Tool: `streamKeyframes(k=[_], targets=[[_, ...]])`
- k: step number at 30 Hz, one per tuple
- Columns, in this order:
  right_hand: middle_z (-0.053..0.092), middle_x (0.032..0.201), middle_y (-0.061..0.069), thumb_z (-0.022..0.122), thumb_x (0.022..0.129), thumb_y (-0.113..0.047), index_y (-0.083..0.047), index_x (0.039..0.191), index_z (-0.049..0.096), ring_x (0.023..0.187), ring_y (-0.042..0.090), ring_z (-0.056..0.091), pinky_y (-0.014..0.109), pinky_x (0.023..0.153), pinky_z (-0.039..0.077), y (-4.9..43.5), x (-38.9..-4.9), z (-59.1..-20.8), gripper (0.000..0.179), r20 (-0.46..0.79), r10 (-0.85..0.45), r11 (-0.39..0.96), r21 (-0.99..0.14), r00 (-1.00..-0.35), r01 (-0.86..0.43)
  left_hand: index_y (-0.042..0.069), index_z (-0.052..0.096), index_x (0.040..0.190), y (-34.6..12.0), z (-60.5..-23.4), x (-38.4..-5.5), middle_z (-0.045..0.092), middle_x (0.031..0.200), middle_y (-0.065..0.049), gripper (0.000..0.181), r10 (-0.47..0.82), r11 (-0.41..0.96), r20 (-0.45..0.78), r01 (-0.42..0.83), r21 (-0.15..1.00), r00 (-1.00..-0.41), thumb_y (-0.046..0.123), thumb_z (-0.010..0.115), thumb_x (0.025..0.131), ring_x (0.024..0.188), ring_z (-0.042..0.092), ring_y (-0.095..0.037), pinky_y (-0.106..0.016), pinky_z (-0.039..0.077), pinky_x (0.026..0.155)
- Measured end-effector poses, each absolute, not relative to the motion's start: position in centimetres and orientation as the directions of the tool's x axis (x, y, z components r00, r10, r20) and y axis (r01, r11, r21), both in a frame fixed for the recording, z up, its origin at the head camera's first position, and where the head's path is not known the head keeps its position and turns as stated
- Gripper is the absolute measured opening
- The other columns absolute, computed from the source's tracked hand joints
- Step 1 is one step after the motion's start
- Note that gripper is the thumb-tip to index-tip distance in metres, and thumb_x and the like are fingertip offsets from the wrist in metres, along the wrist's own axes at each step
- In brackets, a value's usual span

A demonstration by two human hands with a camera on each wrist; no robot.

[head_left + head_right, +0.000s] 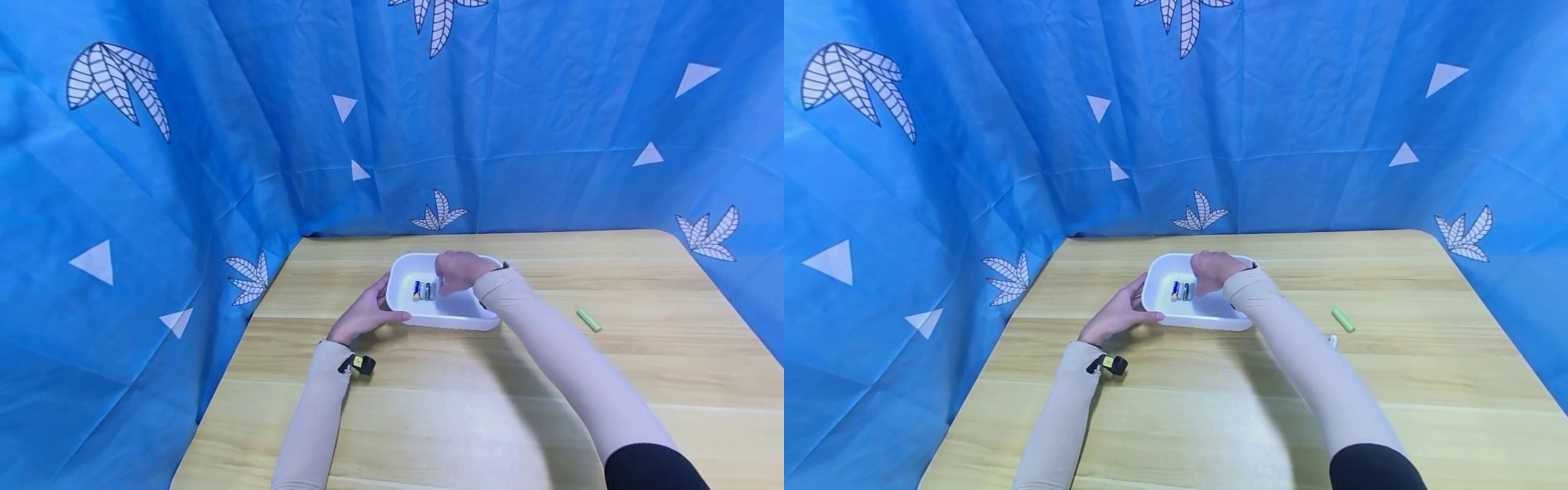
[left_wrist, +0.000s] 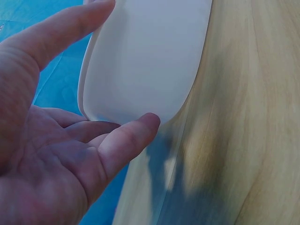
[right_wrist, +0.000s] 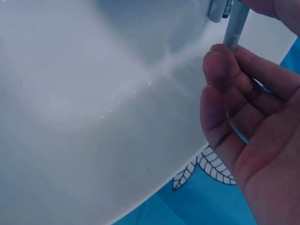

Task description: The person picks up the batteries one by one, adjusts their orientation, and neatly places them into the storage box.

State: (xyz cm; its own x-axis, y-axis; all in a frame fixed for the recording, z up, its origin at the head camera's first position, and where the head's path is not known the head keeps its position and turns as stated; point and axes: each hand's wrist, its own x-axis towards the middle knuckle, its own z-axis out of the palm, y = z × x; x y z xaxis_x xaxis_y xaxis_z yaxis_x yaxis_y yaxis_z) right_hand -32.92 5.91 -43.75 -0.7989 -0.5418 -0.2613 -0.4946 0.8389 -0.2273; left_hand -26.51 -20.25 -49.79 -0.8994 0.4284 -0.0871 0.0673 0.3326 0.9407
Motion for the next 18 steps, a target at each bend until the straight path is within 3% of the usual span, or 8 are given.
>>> streamKeyframes(k=[6,13,18], targets=[[0.07,0.105,0.006,0.08,0.085,-0.025,-0.008,0.117,0.069,0.089,0.021,0.063,0.035,0.084,0.058,5.3,-32.9,-44.3,0.038,-0.286,-0.511,0.857,-0.241,-0.811,-0.455,0.03,0.02,0.166,-20.4,-49.8,-26.6,0.044,0.164,0.0,0.121,0.423,0.339,-0.092,0.064,0.939,-0.902,0.043,0.095,0.072,0.153,0.043,-0.024,-0.05,0.034,0.127],[0.066,0.086,0.003,0.079,0.082,-0.02,-0.01,0.096,0.069,0.074,0.017,0.057,0.027,0.065,0.049,4.7,-33.1,-45.1,0.019,-0.253,-0.539,0.841,-0.211,-0.803,-0.498,0.029,0.019,0.167,-20.5,-49.9,-26.7,0.042,0.166,0.002,0.122,0.429,0.345,-0.091,0.07,0.936,-0.899,0.043,0.094,0.072,0.153,0.042,-0.023,-0.049,0.034,0.127],[0.065,0.084,0.003,0.079,0.079,-0.017,-0.011,0.09,0.068,0.072,0.017,0.056,0.026,0.063,0.049,4.7,-33.2,-45.3,0.017,-0.238,-0.553,0.832,-0.213,-0.799,-0.512,0.029,0.019,0.167,-20.5,-49.8,-26.7,0.042,0.166,0.004,0.123,0.432,0.354,-0.095,0.071,0.932,-0.897,0.045,0.094,0.071,0.153,0.042,-0.021,-0.049,0.033,0.128]])
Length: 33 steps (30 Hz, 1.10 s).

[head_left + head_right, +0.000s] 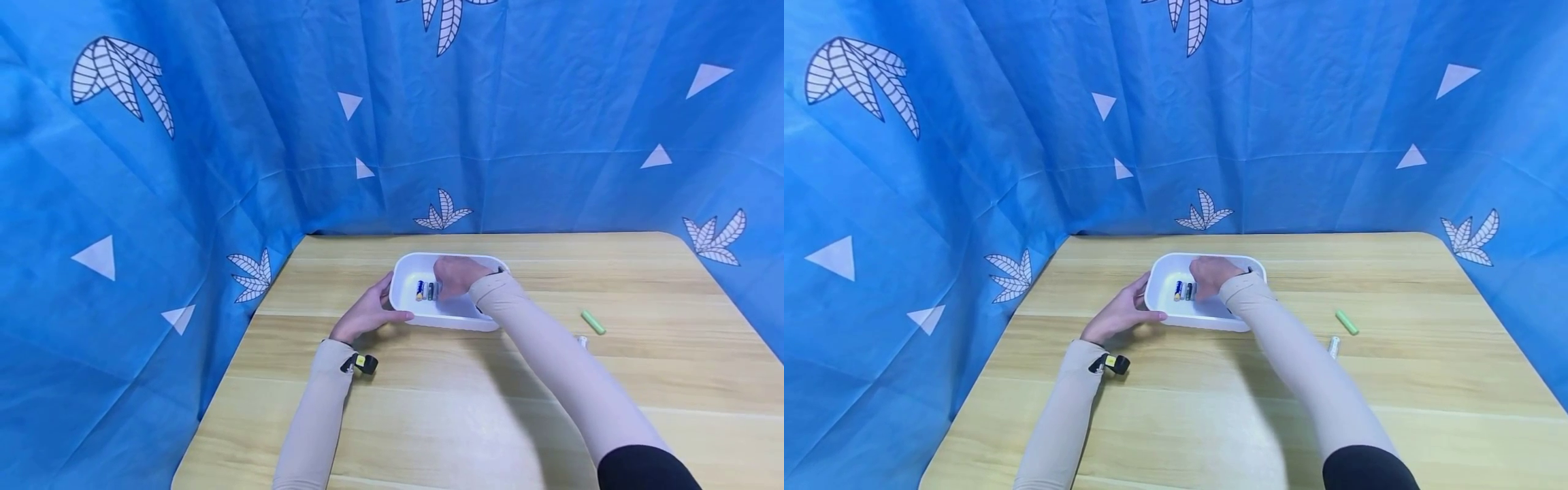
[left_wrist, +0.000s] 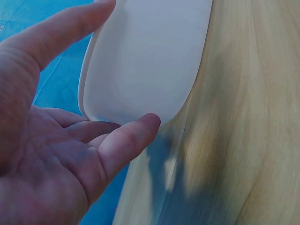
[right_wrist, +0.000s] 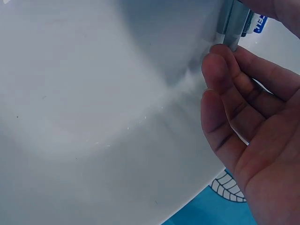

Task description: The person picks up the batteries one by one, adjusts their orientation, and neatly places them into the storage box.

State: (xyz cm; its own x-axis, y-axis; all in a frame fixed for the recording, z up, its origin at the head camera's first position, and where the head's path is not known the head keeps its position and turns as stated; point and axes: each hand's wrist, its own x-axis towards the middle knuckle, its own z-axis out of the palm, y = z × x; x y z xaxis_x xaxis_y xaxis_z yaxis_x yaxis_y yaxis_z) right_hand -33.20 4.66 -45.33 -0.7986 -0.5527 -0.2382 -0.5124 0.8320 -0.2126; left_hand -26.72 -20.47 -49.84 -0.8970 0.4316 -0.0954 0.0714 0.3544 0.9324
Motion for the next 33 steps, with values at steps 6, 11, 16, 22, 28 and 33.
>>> streamKeyframes(k=[6,11,16,22,28,33], targets=[[0.065,0.08,0.002,0.081,0.076,-0.015,-0.012,0.085,0.068,0.07,0.016,0.056,0.025,0.06,0.048,4.75,-33.24,-45.52,0.016,-0.225,-0.563,0.824,-0.223,-0.795,-0.521,0.03,0.02,0.166,-20.51,-49.79,-26.67,0.044,0.164,0.005,0.122,0.426,0.359,-0.096,0.071,0.931,-0.899,0.045,0.094,0.072,0.153,0.041,-0.021,-0.051,0.03,0.129],[0.065,0.077,0.002,0.08,0.076,-0.015,-0.012,0.083,0.067,0.068,0.015,0.055,0.024,0.058,0.047,4.77,-33.28,-45.59,0.015,-0.223,-0.568,0.821,-0.226,-0.792,-0.524,0.031,0.02,0.166,-20.49,-49.75,-26.64,0.043,0.165,0.006,0.121,0.423,0.358,-0.1,0.065,0.931,-0.901,0.043,0.095,0.072,0.153,0.041,-0.022,-0.051,0.029,0.129],[0.063,0.077,0.001,0.079,0.076,-0.017,-0.013,0.082,0.066,0.068,0.015,0.055,0.023,0.057,0.046,4.83,-33.42,-45.8,0.015,-0.232,-0.561,0.827,-0.203,-0.795,-0.524,0.029,0.02,0.166,-20.4,-49.72,-26.65,0.041,0.166,0.004,0.12,0.425,0.351,-0.099,0.063,0.934,-0.9,0.04,0.094,0.074,0.154,0.041,-0.023,-0.05,0.03,0.129],[0.062,0.076,0.002,0.079,0.078,-0.017,-0.013,0.082,0.067,0.068,0.015,0.054,0.024,0.056,0.042,4.91,-33.44,-45.92,0.012,-0.25,-0.547,0.835,-0.233,-0.799,-0.499,0.03,0.019,0.166,-20.34,-49.75,-26.67,0.041,0.166,0.005,0.121,0.422,0.355,-0.101,0.062,0.933,-0.901,0.041,0.094,0.073,0.153,0.042,-0.022,-0.048,0.032,0.128],[0.064,0.078,0.002,0.08,0.08,-0.018,-0.013,0.085,0.069,0.069,0.015,0.055,0.024,0.058,0.044,4.94,-33.27,-45.85,0.013,-0.26,-0.544,0.836,-0.253,-0.798,-0.487,0.031,0.02,0.166,-20.39,-49.73,-26.57,0.04,0.166,0.007,0.122,0.414,0.355,-0.108,0.051,0.934,-0.904,0.044,0.095,0.071,0.153,0.041,-0.021,-0.048,0.032,0.129],[0.064,0.076,0.001,0.08,0.08,-0.019,-0.014,0.084,0.069,0.069,0.015,0.055,0.024,0.058,0.044,4.95,-33.17,-45.74,0.013,-0.261,-0.544,0.836,-0.252,-0.798,-0.488,0.032,0.02,0.166,-20.37,-49.7,-26.57,0.04,0.166,0.007,0.122,0.408,0.368,-0.113,0.05,0.928,-0.906,0.045,0.095,0.071,0.154,0.041,-0.021,-0.05,0.03,0.129]])
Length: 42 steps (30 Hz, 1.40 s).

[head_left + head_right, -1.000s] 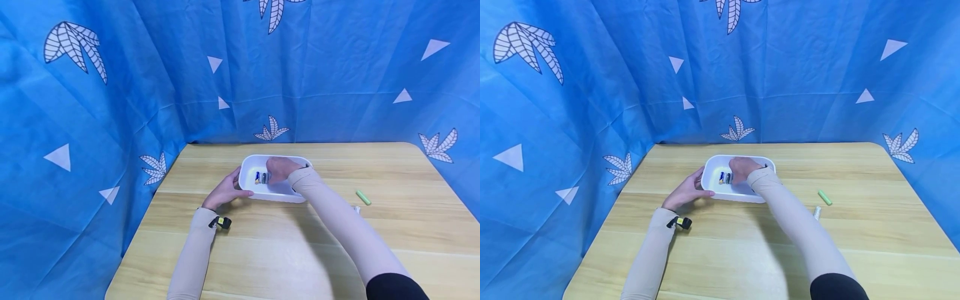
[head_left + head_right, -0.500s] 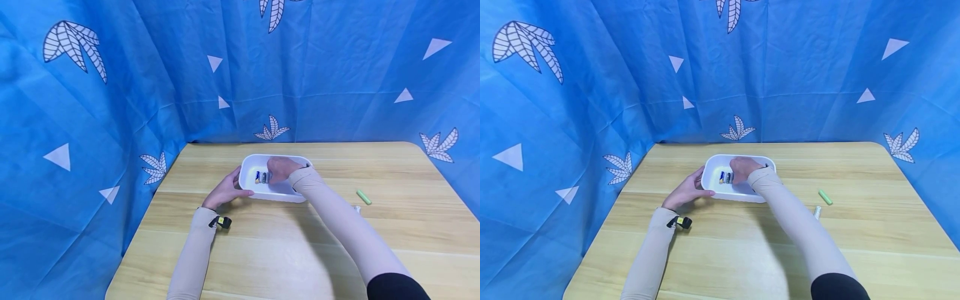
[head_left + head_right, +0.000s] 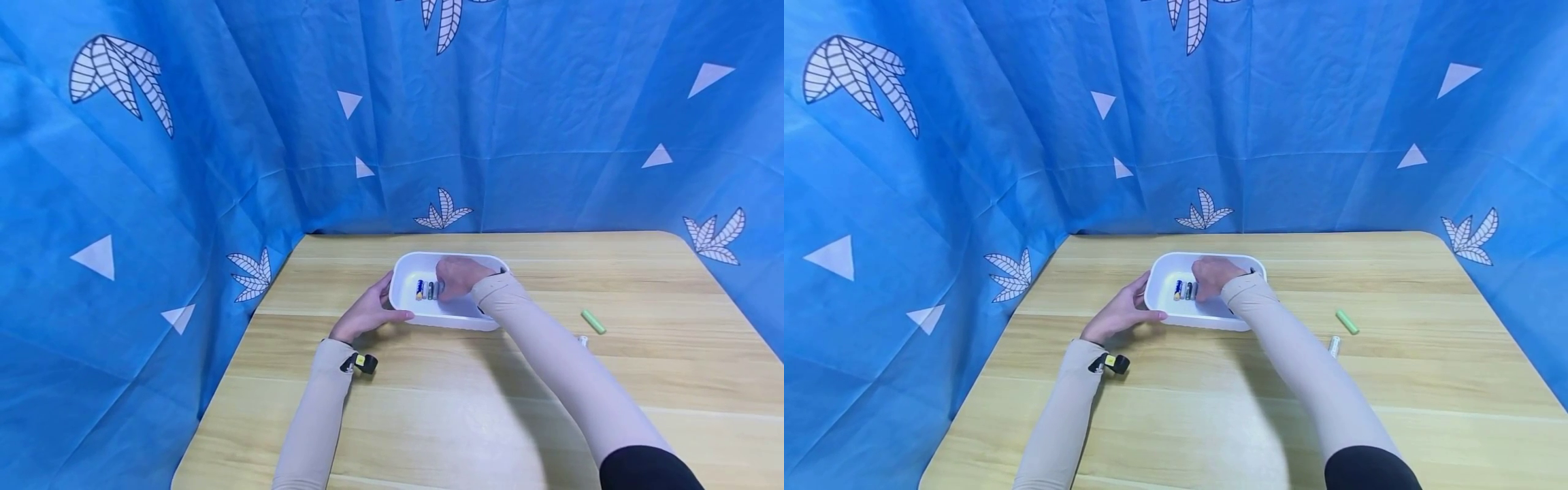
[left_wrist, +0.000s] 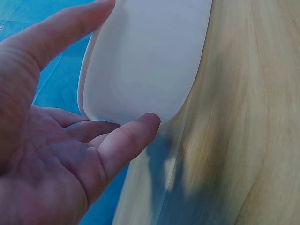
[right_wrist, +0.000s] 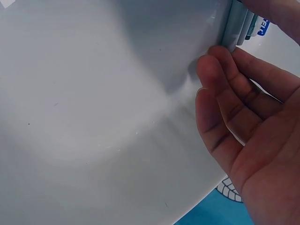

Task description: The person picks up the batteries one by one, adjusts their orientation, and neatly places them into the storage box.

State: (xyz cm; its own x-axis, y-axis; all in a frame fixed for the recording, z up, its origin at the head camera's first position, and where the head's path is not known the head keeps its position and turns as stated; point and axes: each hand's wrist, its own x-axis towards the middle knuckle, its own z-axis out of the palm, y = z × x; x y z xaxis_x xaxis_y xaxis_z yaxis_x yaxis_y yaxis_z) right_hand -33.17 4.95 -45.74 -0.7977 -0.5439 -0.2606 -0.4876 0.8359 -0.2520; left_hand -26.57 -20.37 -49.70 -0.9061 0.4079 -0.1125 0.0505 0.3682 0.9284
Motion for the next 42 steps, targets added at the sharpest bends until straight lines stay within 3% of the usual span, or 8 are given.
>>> streamKeyframes(k=[30,39,42], targets=[[0.068,0.089,0.003,0.084,0.079,-0.024,-0.009,0.096,0.072,0.078,0.017,0.058,0.026,0.07,0.052,4.9,-32.5,-45.5,0.026,-0.237,-0.546,0.835,-0.233,-0.803,-0.499,0.03,0.02,0.166,-20.4,-49.7,-26.7,0.042,0.165,0.005,0.121,0.432,0.333,-0.099,0.057,0.941,-0.896,0.04,0.095,0.072,0.153,0.042,-0.022,-0.049,0.032,0.128],[0.072,0.116,0.01,0.082,0.084,-0.032,-0.004,0.122,0.069,0.098,0.021,0.064,0.041,0.095,0.059,5.1,-32.6,-43.9,0.049,-0.273,-0.53,0.846,-0.235,-0.803,-0.479,0.031,0.02,0.166,-20.4,-49.7,-26.5,0.041,0.166,0.006,0.122,0.42,0.353,-0.108,0.052,0.934,-0.901,0.041,0.095,0.072,0.153,0.042,-0.022,-0.048,0.034,0.127],[0.072,0.118,0.013,0.08,0.088,-0.033,-0.002,0.125,0.07,0.102,0.025,0.067,0.045,0.097,0.059,5.3,-32.4,-42.6,0.05,-0.247,-0.553,0.832,-0.214,-0.796,-0.512,0.032,0.02,0.166,-20.4,-49.6,-26.5,0.041,0.166,0.006,0.121,0.415,0.358,-0.111,0.05,0.932,-0.903,0.041,0.095,0.072,0.153,0.042,-0.022,-0.05,0.033,0.128]])
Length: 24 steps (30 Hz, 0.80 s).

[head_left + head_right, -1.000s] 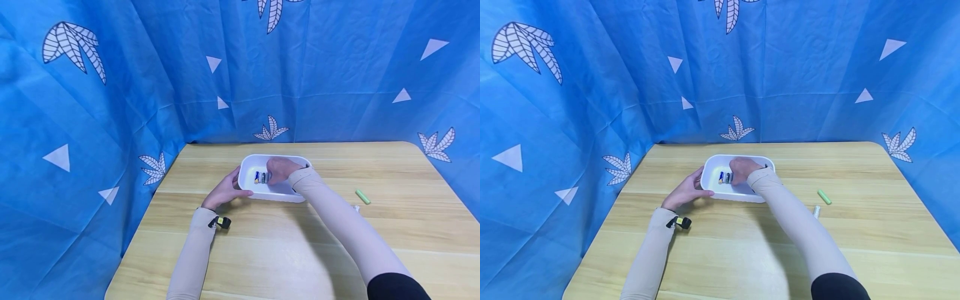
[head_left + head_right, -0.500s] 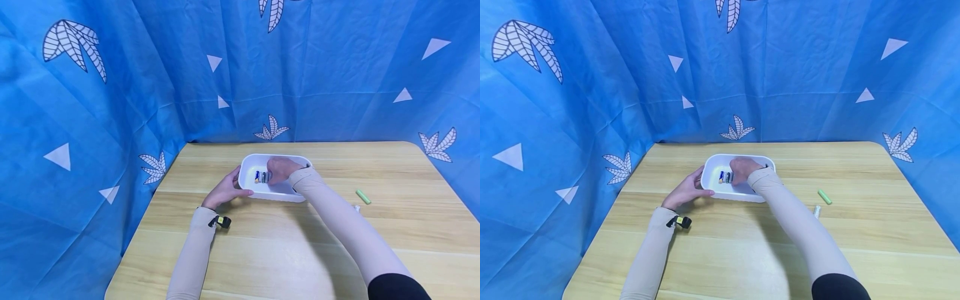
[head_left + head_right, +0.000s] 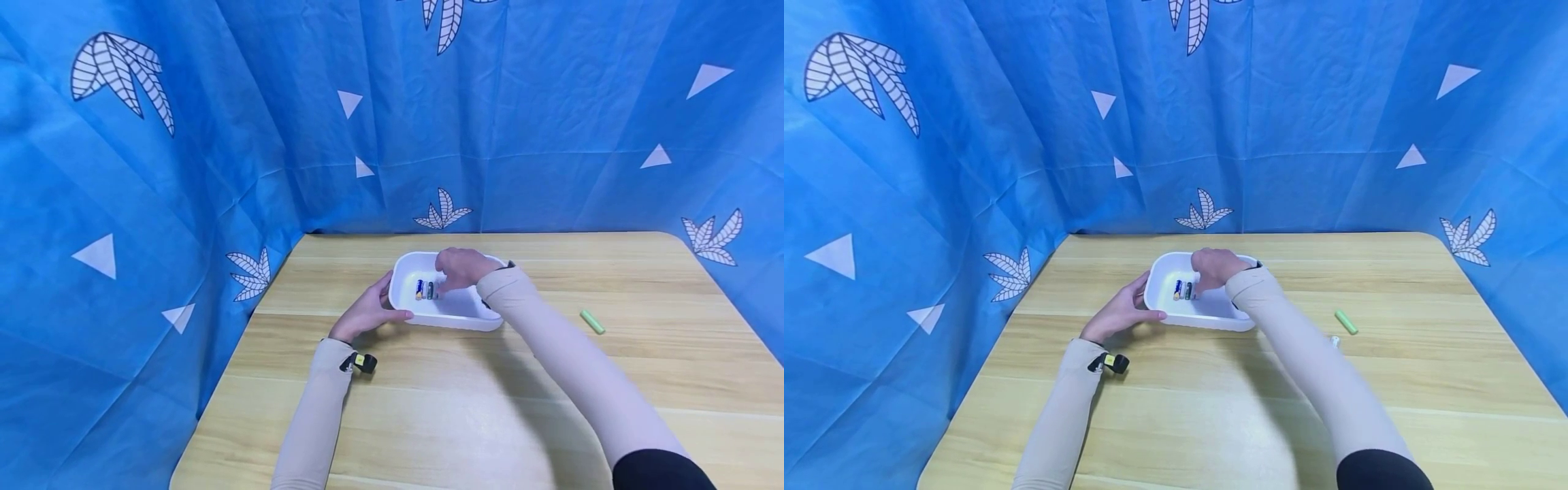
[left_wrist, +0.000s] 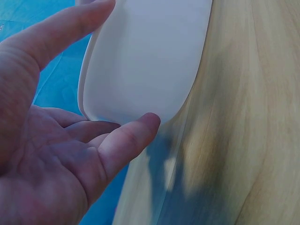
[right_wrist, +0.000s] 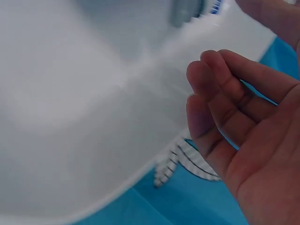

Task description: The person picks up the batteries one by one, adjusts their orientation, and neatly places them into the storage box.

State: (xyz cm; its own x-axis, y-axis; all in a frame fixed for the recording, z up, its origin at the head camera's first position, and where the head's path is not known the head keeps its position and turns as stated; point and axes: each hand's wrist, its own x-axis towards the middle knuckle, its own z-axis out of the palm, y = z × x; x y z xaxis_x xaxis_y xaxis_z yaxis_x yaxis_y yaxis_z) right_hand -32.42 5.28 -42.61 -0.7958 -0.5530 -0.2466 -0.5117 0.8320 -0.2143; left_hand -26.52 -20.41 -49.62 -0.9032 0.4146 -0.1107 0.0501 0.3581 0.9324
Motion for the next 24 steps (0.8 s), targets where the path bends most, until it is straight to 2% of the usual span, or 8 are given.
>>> streamKeyframes(k=[6,11,18,24], targets=[[0.074,0.119,0.014,0.079,0.091,-0.034,-0.004,0.128,0.071,0.107,0.027,0.069,0.047,0.099,0.06,6.2,-31.0,-39.8,0.049,-0.187,-0.58,0.811,-0.222,-0.793,-0.541,0.03,0.02,0.166,-20.3,-49.5,-26.5,0.04,0.167,0.0,0.118,0.432,0.333,-0.099,0.056,0.941,-0.897,0.038,0.094,0.075,0.153,0.043,-0.025,-0.05,0.036,0.126],[0.075,0.116,0.013,0.081,0.09,-0.032,-0.006,0.126,0.073,0.104,0.025,0.069,0.046,0.096,0.061,7.8,-29.4,-38.5,0.045,-0.14,-0.598,0.795,-0.229,-0.789,-0.562,0.028,0.019,0.167,-20.3,-49.7,-26.5,0.043,0.165,-0.003,0.119,0.442,0.316,-0.091,0.06,0.947,-0.893,0.038,0.094,0.074,0.152,0.044,-0.027,-0.05,0.038,0.125],[0.076,0.11,0.012,0.08,0.09,-0.029,-0.004,0.119,0.076,0.098,0.026,0.07,0.045,0.091,0.062,10.3,-27.7,-37.7,0.039,-0.063,-0.6,0.783,-0.249,-0.797,-0.57,0.031,0.021,0.166,-20.4,-49.8,-26.5,0.051,0.159,0.002,0.12,0.429,0.325,-0.099,0.052,0.944,-0.898,0.039,0.095,0.072,0.151,0.045,-0.024,-0.051,0.035,0.127],[0.075,0.108,0.011,0.081,0.09,-0.026,-0.005,0.116,0.077,0.096,0.026,0.071,0.043,0.087,0.063,12.9,-26.0,-37.0,0.034,0.001,-0.59,0.78,-0.257,-0.807,-0.571,0.033,0.02,0.166,-20.4,-49.8,-26.6,0.05,0.16,0.002,0.122,0.427,0.332,-0.11,0.043,0.942,-0.898,0.042,0.096,0.07,0.151,0.044,-0.024,-0.051,0.033,0.127]])
